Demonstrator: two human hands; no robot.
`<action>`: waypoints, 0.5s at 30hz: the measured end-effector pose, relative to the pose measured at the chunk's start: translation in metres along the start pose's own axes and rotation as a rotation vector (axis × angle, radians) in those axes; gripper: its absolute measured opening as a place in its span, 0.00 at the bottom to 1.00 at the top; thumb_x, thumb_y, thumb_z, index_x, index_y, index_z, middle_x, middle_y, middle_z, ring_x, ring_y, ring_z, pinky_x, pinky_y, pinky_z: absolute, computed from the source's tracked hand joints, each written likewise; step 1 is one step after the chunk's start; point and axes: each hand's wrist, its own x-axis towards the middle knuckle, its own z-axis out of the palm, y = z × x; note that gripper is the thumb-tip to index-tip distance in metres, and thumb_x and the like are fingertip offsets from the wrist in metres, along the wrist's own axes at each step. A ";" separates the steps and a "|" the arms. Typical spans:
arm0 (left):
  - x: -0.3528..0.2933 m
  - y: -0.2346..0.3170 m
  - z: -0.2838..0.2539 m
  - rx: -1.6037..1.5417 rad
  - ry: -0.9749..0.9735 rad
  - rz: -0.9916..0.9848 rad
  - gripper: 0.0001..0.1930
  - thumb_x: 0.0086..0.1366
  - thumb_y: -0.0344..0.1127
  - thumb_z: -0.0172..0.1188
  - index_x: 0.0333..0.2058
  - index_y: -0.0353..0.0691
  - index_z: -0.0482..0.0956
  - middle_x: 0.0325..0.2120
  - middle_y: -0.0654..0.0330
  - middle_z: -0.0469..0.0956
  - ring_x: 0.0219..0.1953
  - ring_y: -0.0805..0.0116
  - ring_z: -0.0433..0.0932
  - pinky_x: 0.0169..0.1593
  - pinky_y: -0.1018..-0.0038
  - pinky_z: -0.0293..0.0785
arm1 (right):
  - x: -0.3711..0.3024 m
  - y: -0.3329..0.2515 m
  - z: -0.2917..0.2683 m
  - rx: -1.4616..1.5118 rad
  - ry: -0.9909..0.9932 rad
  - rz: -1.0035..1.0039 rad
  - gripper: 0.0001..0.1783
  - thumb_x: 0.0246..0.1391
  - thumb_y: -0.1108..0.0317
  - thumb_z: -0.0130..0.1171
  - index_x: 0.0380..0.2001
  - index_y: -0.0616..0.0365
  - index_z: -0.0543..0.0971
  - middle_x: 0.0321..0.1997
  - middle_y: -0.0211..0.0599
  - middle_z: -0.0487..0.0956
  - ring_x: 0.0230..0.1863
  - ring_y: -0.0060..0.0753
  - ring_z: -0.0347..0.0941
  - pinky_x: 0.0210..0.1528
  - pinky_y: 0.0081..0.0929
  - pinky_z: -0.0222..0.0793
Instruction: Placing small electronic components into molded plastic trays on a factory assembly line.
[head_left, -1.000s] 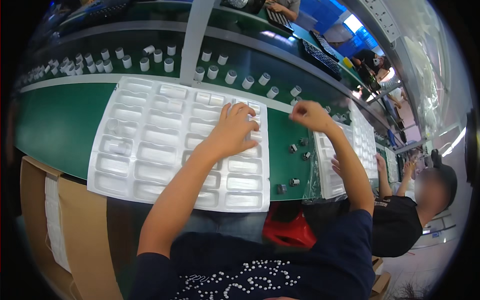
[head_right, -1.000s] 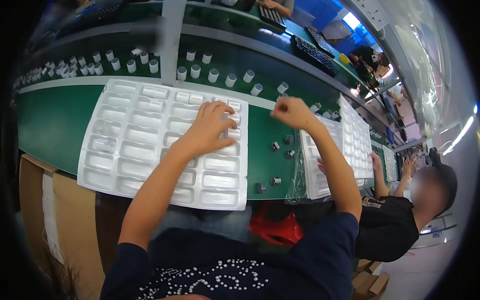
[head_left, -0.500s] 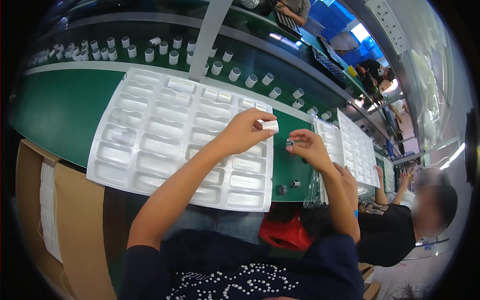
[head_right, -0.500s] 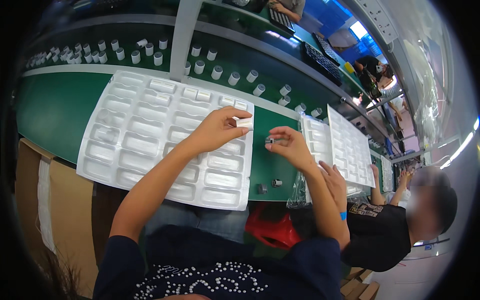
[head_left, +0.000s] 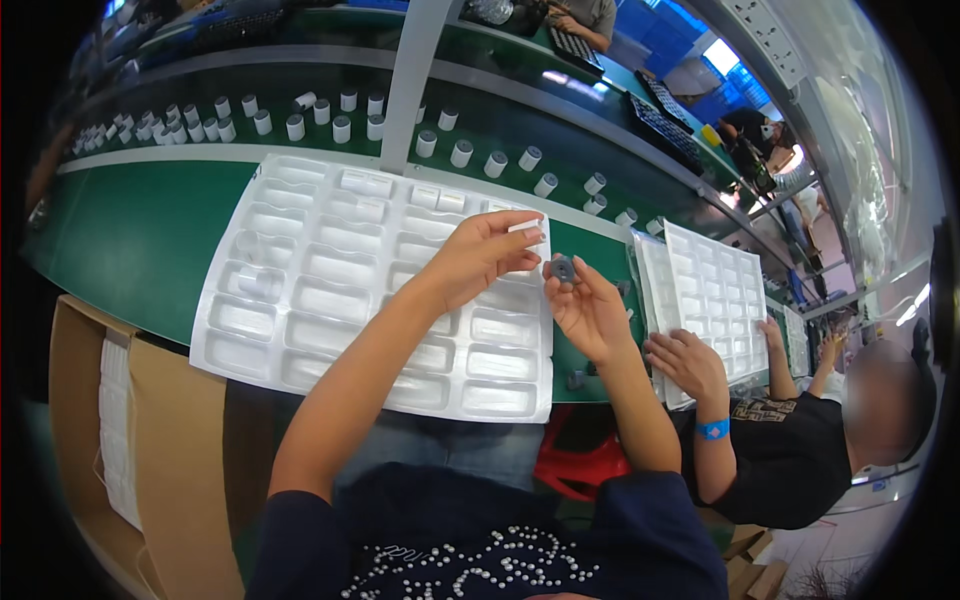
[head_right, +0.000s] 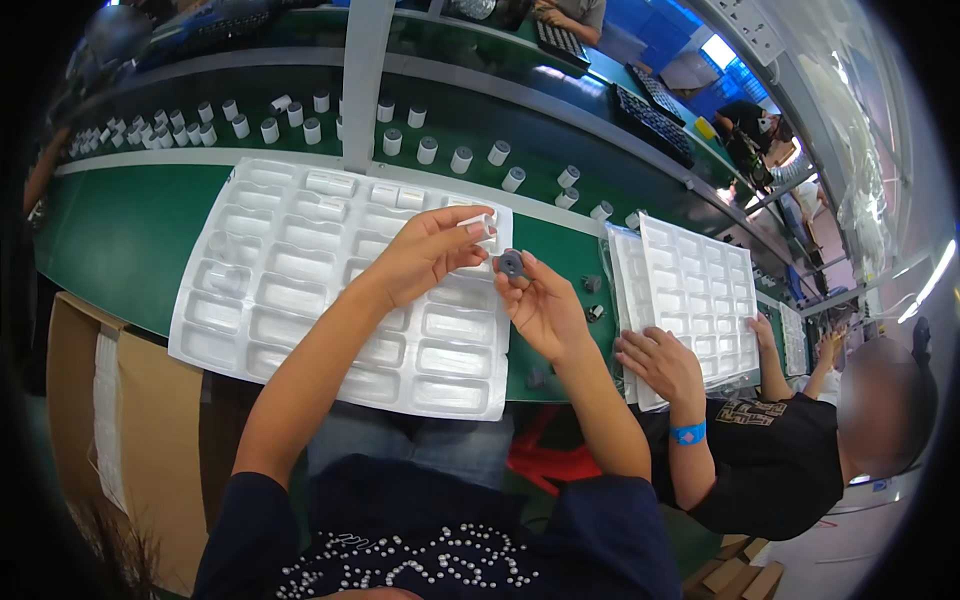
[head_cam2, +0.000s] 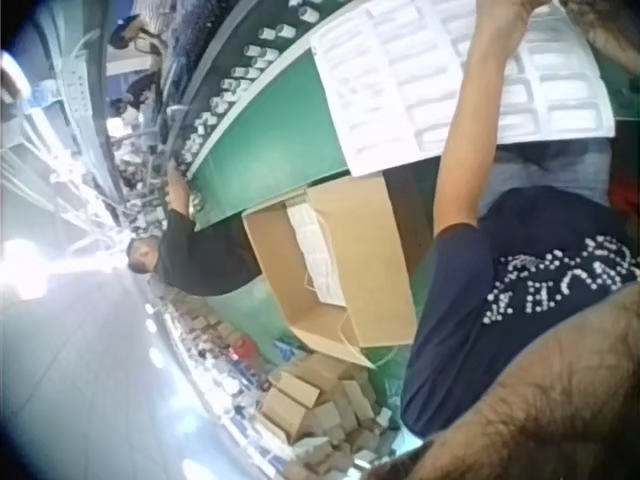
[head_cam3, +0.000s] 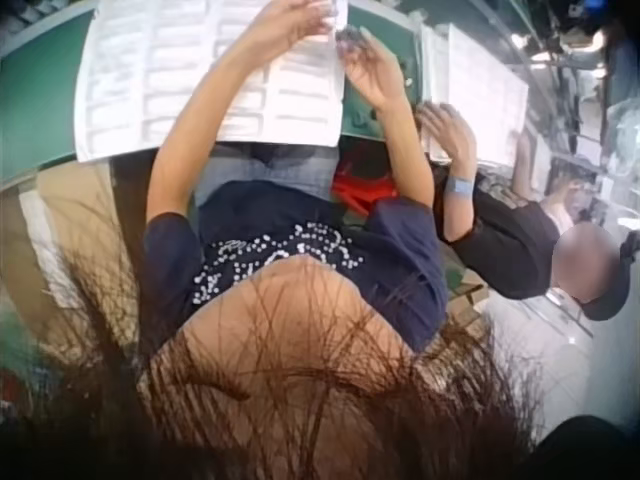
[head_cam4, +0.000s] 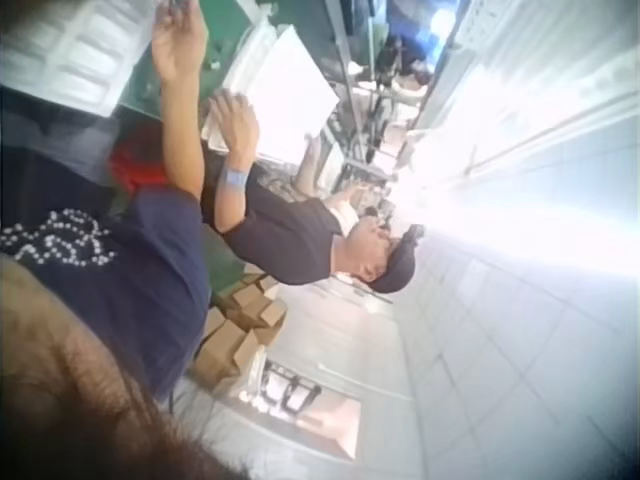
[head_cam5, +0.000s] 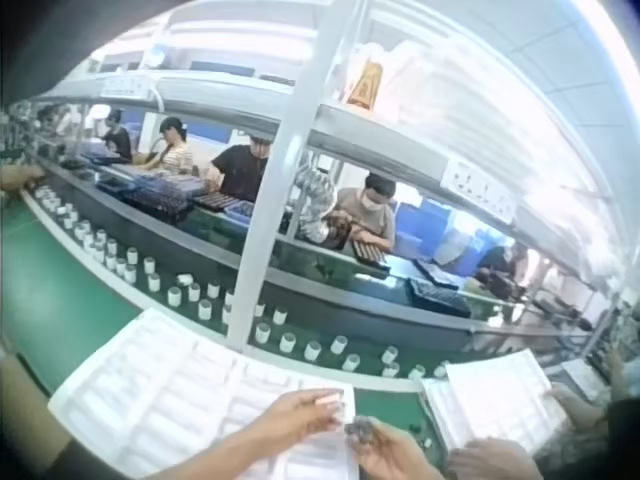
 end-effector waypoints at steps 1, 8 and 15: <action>-0.001 0.000 -0.001 0.054 -0.008 0.014 0.21 0.68 0.35 0.58 0.57 0.35 0.70 0.42 0.55 0.79 0.35 0.71 0.80 0.41 0.77 0.79 | 0.001 0.003 -0.001 -0.009 0.052 0.007 0.20 0.66 0.65 0.49 0.56 0.65 0.68 0.49 0.47 0.75 0.45 0.37 0.75 0.44 0.24 0.76; -0.003 -0.002 -0.002 0.005 -0.016 -0.065 0.15 0.67 0.38 0.60 0.49 0.36 0.75 0.38 0.57 0.79 0.32 0.73 0.78 0.40 0.79 0.78 | -0.004 0.012 0.005 -0.176 0.194 -0.026 0.15 0.67 0.65 0.49 0.52 0.61 0.72 0.46 0.45 0.77 0.44 0.34 0.76 0.43 0.23 0.76; -0.002 -0.004 -0.004 -0.019 -0.013 -0.058 0.14 0.69 0.41 0.58 0.46 0.38 0.76 0.37 0.58 0.79 0.34 0.73 0.78 0.42 0.78 0.77 | 0.000 0.012 0.004 -0.269 0.238 -0.137 0.19 0.66 0.66 0.50 0.56 0.64 0.70 0.47 0.45 0.77 0.43 0.35 0.76 0.46 0.27 0.77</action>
